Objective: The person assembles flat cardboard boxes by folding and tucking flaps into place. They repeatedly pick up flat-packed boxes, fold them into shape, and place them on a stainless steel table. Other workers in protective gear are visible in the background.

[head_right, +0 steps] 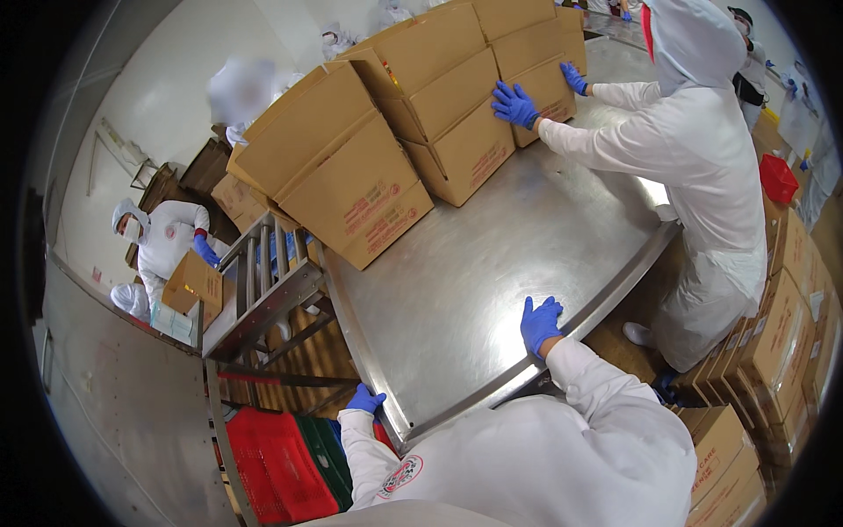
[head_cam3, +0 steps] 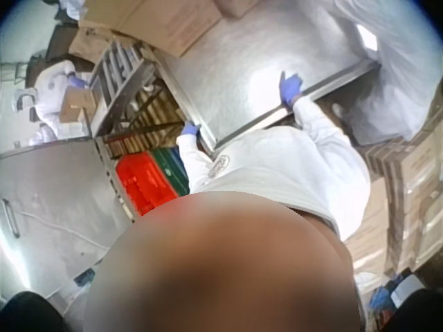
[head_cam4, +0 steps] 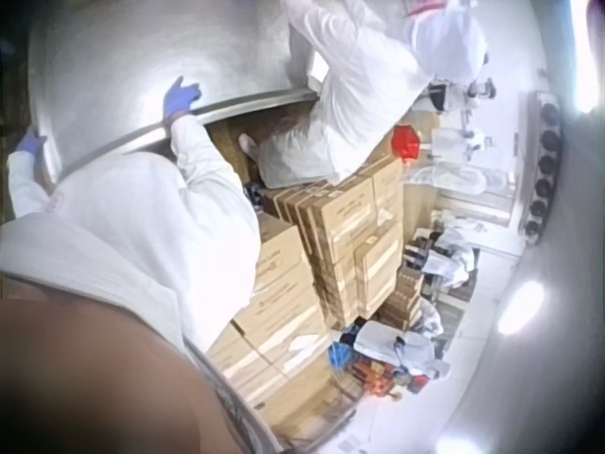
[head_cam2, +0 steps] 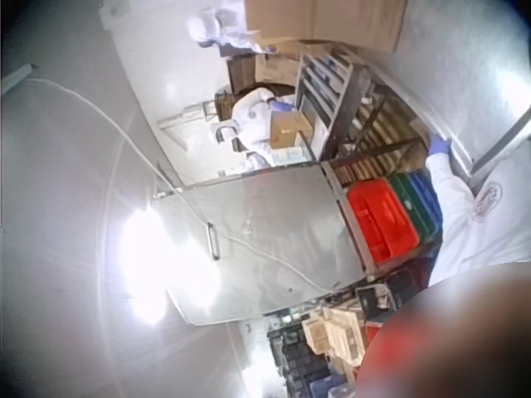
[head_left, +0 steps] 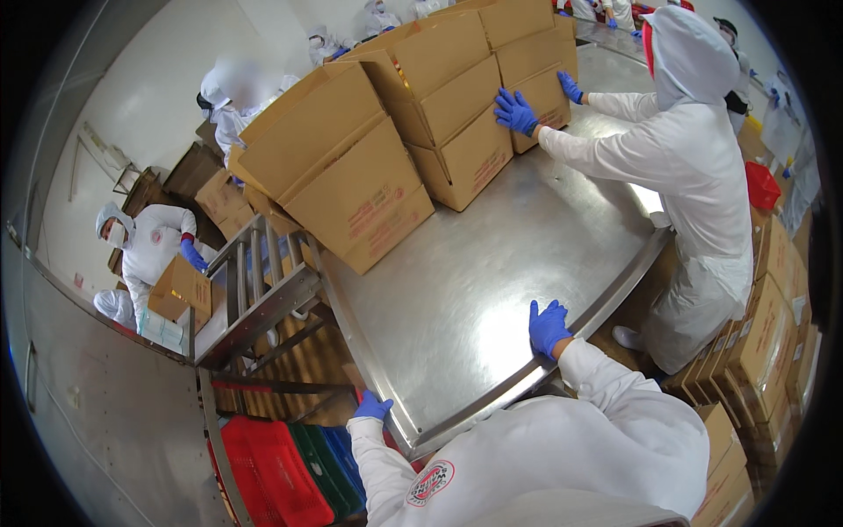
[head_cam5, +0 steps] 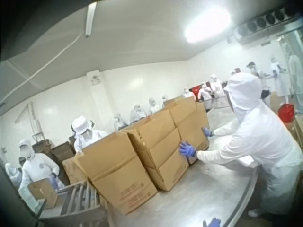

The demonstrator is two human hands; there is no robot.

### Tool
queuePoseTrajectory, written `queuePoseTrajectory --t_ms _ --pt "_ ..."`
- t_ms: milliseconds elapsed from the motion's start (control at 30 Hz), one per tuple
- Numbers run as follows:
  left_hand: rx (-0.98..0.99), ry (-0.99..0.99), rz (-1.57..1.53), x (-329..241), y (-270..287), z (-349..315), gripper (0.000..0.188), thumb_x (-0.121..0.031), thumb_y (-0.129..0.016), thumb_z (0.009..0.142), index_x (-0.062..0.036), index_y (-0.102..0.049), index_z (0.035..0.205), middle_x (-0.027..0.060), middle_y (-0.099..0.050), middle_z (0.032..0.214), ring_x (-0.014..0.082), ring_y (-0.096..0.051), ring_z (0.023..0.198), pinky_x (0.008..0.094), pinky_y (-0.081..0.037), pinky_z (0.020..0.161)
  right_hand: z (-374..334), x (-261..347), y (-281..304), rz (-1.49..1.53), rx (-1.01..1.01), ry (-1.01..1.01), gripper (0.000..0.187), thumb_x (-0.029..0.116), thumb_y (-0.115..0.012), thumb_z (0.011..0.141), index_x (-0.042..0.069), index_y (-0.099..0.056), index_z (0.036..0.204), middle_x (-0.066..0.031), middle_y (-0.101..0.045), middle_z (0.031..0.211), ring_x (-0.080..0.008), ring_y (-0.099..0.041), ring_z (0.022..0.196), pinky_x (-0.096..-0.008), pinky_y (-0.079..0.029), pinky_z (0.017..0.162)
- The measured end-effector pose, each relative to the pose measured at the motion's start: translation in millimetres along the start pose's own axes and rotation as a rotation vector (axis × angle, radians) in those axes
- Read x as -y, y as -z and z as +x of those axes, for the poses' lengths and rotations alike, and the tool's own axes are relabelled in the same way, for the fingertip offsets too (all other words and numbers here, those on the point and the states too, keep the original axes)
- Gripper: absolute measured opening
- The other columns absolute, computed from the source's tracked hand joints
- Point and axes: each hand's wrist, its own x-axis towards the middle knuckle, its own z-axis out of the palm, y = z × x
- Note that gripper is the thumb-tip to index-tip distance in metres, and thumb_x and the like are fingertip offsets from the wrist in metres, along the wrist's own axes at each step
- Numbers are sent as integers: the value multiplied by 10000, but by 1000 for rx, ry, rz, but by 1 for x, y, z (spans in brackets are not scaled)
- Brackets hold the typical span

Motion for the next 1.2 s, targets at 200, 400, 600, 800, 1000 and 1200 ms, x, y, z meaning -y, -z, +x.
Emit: queuePoseTrajectory --t_ms 200,400,600,800,1000,1200 --pt "21 79 36 -6 5 2 818 -442 -744 738 41 -380 1289 286 -548 1226 407 -556 1134 431 -458 941 -20 -5 27 33 17 32 772 272 -560 871 -36 -178 1467 -450 -386 1290 -556 -469 1160 -614 -392 922" --pt "1 23 1 -14 4 -12 768 -421 -738 748 20 -394 1274 288 -554 1212 412 -564 1116 440 -468 921 -18 -84 113 643 343 420 1003 516 -665 784 -8 -156 1471 -316 -428 1355 -419 -412 1281 -455 -403 1003" --pt "-36 -30 -12 -26 7 -24 695 -394 -741 751 3 -418 1221 281 -589 1124 395 -620 998 457 -522 803 -54 -140 220 348 -478 123 943 445 -686 804 137 -138 1507 -248 -147 1530 -399 -226 1397 -475 -234 1121" --pt "36 82 -124 -34 9 -25 693 -266 -775 764 -11 -348 1247 241 -541 1157 387 -622 907 547 -572 545 -127 -173 312 926 -1774 64 728 149 -675 858 24 -276 1453 -116 -313 1495 -249 -333 1358 -356 -281 1101" --pt "31 51 -81 -37 11 -29 656 -277 -775 765 -11 -365 1202 244 -556 1101 380 -632 860 536 -571 518 -173 -213 331 376 -2669 145 647 -63 -595 839 43 -340 1425 -105 -360 1469 -245 -405 1312 -433 -345 1076" --pt "65 84 -129 -45 15 -33 634 -273 -783 758 -18 -374 1169 227 -561 1059 367 -634 823 528 -567 507 -133 -265 391 -224 -1997 -464 507 201 -628 878 57 -482 1342 -115 -425 1418 -269 -367 1328 -425 -324 1065"
